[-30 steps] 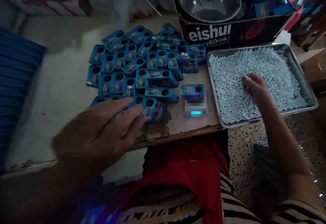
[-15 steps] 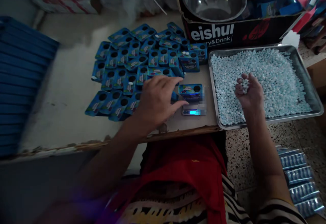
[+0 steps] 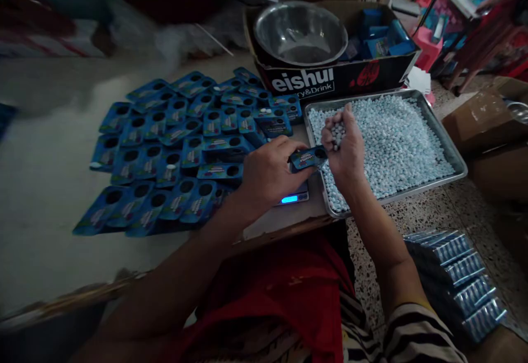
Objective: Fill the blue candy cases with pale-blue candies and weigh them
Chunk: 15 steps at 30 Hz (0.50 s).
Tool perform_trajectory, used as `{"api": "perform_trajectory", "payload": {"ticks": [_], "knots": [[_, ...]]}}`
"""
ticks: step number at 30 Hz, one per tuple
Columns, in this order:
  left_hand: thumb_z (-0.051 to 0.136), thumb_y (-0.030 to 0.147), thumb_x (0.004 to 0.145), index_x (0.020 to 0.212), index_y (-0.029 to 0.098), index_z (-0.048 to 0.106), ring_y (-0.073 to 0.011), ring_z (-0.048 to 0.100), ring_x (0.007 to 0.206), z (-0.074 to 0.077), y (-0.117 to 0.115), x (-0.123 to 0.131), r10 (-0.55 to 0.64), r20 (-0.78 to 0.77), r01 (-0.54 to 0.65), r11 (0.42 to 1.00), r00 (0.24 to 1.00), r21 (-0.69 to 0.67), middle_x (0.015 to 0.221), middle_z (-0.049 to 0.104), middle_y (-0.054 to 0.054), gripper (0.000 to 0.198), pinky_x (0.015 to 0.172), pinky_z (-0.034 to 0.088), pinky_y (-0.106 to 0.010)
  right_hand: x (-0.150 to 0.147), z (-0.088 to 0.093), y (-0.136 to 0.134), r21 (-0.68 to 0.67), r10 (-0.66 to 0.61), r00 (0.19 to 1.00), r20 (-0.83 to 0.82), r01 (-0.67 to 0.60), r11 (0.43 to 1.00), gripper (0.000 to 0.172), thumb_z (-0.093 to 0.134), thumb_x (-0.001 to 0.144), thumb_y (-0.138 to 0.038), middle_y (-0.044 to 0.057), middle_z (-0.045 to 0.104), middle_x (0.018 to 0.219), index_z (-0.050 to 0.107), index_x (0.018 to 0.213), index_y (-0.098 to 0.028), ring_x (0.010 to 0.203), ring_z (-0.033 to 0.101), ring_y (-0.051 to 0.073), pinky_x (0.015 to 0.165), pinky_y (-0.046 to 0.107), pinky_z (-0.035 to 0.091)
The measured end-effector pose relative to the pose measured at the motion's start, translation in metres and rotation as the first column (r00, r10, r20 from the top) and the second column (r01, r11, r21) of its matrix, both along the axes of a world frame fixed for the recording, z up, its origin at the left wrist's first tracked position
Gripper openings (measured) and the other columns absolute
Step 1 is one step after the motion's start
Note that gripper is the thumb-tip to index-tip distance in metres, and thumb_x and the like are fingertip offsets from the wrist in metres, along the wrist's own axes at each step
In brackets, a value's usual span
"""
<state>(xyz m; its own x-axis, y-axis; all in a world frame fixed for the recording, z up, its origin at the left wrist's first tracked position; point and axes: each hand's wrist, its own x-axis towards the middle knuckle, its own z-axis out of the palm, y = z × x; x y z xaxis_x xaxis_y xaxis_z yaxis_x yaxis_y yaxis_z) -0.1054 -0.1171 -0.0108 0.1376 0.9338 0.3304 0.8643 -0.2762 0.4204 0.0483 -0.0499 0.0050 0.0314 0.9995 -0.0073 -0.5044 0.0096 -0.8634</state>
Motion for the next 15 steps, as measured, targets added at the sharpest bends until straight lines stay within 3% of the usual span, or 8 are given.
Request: {"api": "perform_trajectory", "payload": {"ticks": [5,9,12,15], "knots": [[0.087,0.034,0.086,0.115,0.024,0.083,-0.0322,0.078,0.106,0.006,0.008,0.018,0.011,0.013,-0.01,0.999,1.0,-0.044,0.113,0.079,-0.008,0.031,0.08,0.06,-0.04,-0.008,0.0,-0.008,0.102,-0.104,0.98,0.168,0.088,0.991,0.054,0.068,0.101,-0.072,-0.003,0.04,0.072,0.046,0.079,-0.028,0.065,0.047,0.015,0.057,0.031,0.04],[0.089,0.035,0.086,0.116,0.024,0.083,-0.0319,0.077,0.106,0.007,0.011,0.023,0.006,0.032,-0.004,0.997,0.999,-0.073,0.114,0.079,-0.008,0.033,0.079,0.06,-0.04,0.002,-0.009,-0.002,0.096,-0.09,0.982,0.165,0.075,0.993,0.055,0.07,0.1,-0.075,-0.005,0.034,0.068,0.047,0.08,-0.029,0.06,0.041,0.015,0.055,0.033,0.037],[0.09,0.036,0.087,0.117,0.026,0.082,-0.0304,0.077,0.106,0.001,0.008,0.014,0.026,0.087,-0.022,0.998,0.996,-0.053,0.115,0.08,-0.007,0.033,0.081,0.06,-0.039,0.026,-0.02,0.015,0.031,-0.02,0.995,0.103,0.017,0.999,0.054,0.071,0.098,-0.077,-0.007,0.029,0.063,0.05,0.083,-0.03,0.056,0.036,0.016,0.052,0.032,0.037],[0.089,0.033,0.088,0.116,0.027,0.081,-0.0282,0.077,0.103,-0.009,0.001,-0.009,0.07,0.17,-0.06,0.996,0.983,-0.067,0.116,0.081,-0.006,0.029,0.084,0.061,-0.038,0.063,-0.034,0.035,-0.034,0.004,0.998,0.069,-0.002,0.999,0.052,0.073,0.1,-0.071,-0.007,0.031,0.061,0.048,0.081,-0.03,0.057,0.04,0.016,0.056,0.032,0.045]]}}
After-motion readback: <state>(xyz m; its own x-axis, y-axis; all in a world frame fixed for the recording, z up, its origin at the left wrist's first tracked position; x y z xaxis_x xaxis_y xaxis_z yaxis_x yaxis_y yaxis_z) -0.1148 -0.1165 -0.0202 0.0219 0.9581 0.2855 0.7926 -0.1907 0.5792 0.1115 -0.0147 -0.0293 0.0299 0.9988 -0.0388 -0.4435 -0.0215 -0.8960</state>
